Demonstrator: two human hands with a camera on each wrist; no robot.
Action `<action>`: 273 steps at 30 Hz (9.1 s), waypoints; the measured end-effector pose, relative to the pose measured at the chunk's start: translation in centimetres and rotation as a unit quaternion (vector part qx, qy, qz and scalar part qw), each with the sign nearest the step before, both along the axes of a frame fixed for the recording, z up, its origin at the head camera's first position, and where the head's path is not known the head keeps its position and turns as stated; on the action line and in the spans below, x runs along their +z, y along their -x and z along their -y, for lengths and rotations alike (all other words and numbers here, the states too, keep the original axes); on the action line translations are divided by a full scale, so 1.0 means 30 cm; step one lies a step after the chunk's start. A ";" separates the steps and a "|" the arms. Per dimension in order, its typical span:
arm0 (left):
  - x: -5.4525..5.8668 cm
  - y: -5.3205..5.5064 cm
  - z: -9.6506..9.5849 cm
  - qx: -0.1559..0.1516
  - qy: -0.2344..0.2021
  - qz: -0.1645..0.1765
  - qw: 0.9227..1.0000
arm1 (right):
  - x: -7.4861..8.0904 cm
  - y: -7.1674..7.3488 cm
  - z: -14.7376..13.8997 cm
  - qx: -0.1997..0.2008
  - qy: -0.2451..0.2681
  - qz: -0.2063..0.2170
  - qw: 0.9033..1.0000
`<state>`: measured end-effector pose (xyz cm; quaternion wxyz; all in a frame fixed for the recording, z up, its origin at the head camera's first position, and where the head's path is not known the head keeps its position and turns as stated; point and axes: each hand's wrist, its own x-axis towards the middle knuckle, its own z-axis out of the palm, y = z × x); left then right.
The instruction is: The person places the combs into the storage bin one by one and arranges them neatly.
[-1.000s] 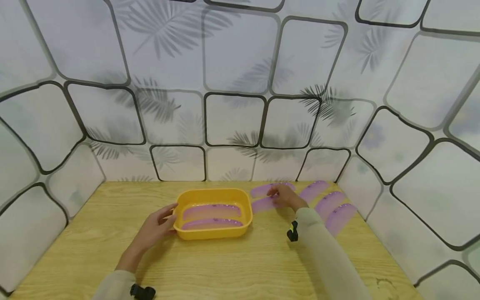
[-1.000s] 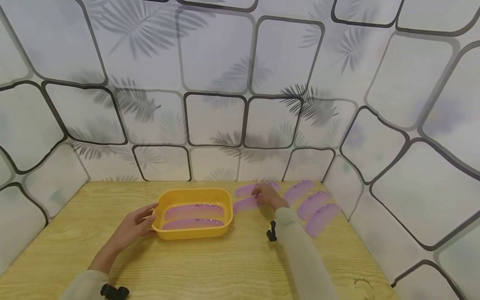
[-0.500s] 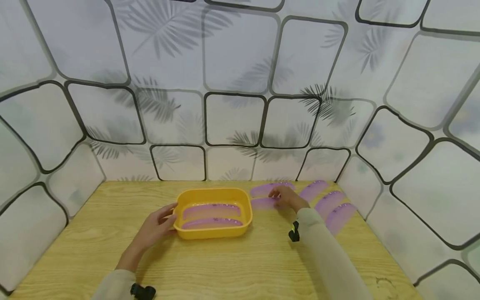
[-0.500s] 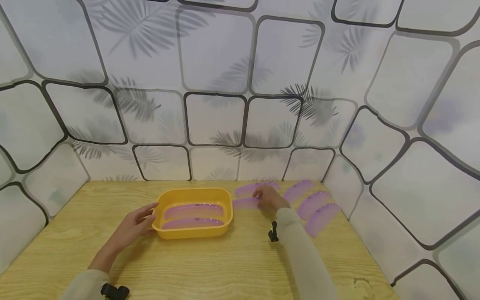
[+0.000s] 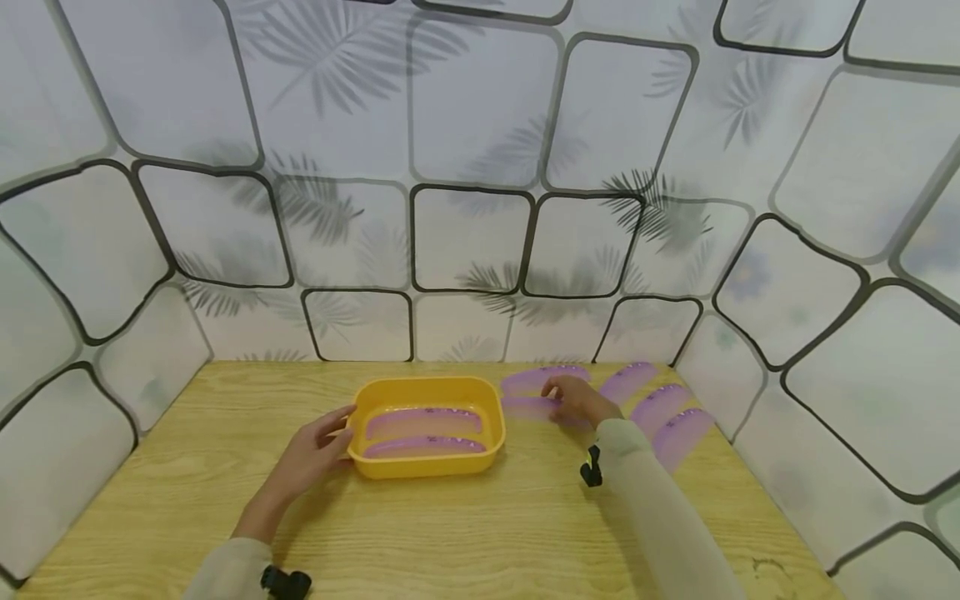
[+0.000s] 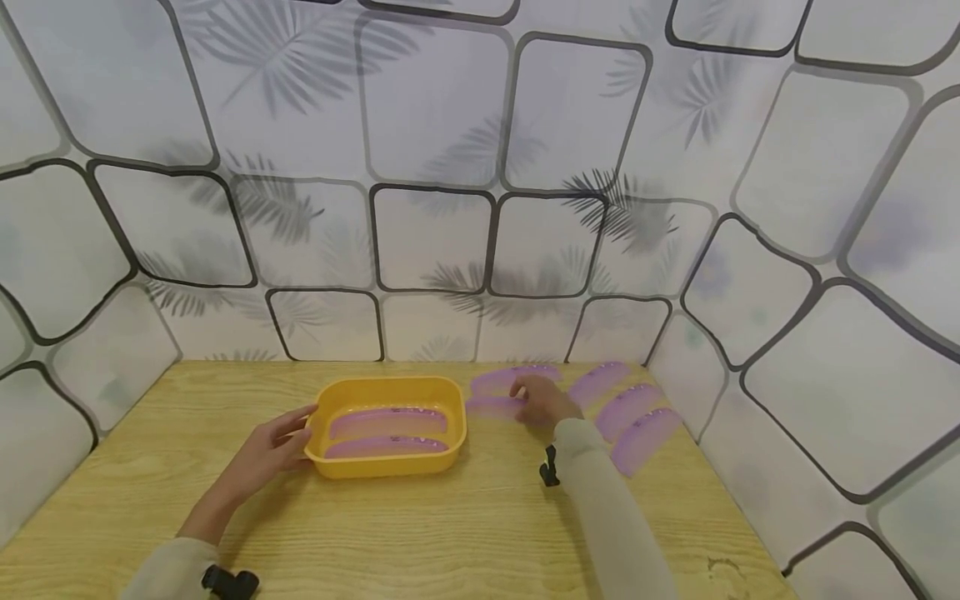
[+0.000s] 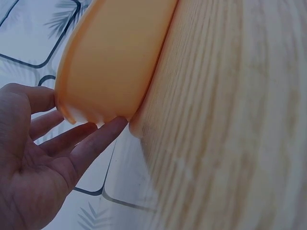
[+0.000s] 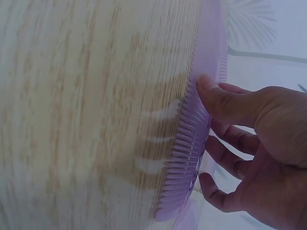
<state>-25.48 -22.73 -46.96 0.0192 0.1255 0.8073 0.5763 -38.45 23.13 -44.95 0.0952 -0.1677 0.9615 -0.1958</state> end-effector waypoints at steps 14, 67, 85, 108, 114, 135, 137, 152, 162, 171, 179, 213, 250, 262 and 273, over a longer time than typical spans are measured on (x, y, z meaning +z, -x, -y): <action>-0.001 0.005 0.002 0.003 0.004 0.000 1.000 | 0.017 -0.016 -0.019 0.011 0.026 0.006 1.000; -0.001 0.002 0.005 -0.003 -0.008 -0.005 1.000 | 0.087 0.016 -0.007 0.022 0.138 -0.081 0.987; -0.007 0.002 0.006 -0.001 -0.012 0.002 1.000 | 0.160 -0.036 0.040 -0.005 0.144 -0.137 0.980; -0.001 -0.003 0.000 0.008 0.011 0.001 1.000 | 0.233 -0.083 0.201 0.008 0.166 -0.115 0.979; -0.004 -0.001 0.000 0.013 0.012 0.002 1.000 | 0.237 -0.105 0.260 0.020 0.162 -0.105 0.981; -0.007 0.001 0.001 -0.006 -0.014 0.003 1.000 | 0.222 -0.122 0.362 0.057 0.162 -0.089 0.981; -0.008 0.002 0.001 -0.003 -0.014 0.002 1.000 | 0.222 -0.121 0.371 0.059 0.163 -0.087 0.981; -0.014 0.008 -0.001 0.007 -0.006 0.001 1.000 | 0.220 -0.135 0.444 0.090 0.166 -0.079 0.979; -0.004 -0.002 0.000 0.010 0.000 -0.001 1.000 | 0.210 -0.141 0.496 0.086 0.158 -0.077 0.981; -0.004 -0.002 -0.001 0.018 0.011 -0.020 1.000 | 0.193 -0.142 0.524 0.090 0.173 -0.064 0.979; -0.005 0.000 0.000 0.014 -0.001 -0.030 0.999 | 0.194 -0.151 0.551 0.098 0.175 -0.047 0.979; -0.007 0.003 0.003 0.022 0.005 -0.027 0.999 | 0.100 -0.177 0.593 0.149 0.152 -0.011 0.977; -0.020 0.009 0.003 0.024 0.010 -0.034 0.999 | 0.054 -0.182 0.610 0.134 0.085 0.020 0.987; -0.012 0.004 0.001 0.026 0.010 -0.029 0.999 | 0.056 -0.178 0.596 0.114 0.094 0.041 0.988; -0.018 0.008 0.003 0.029 0.014 -0.030 0.999 | 0.073 -0.185 0.588 0.115 0.097 0.033 0.988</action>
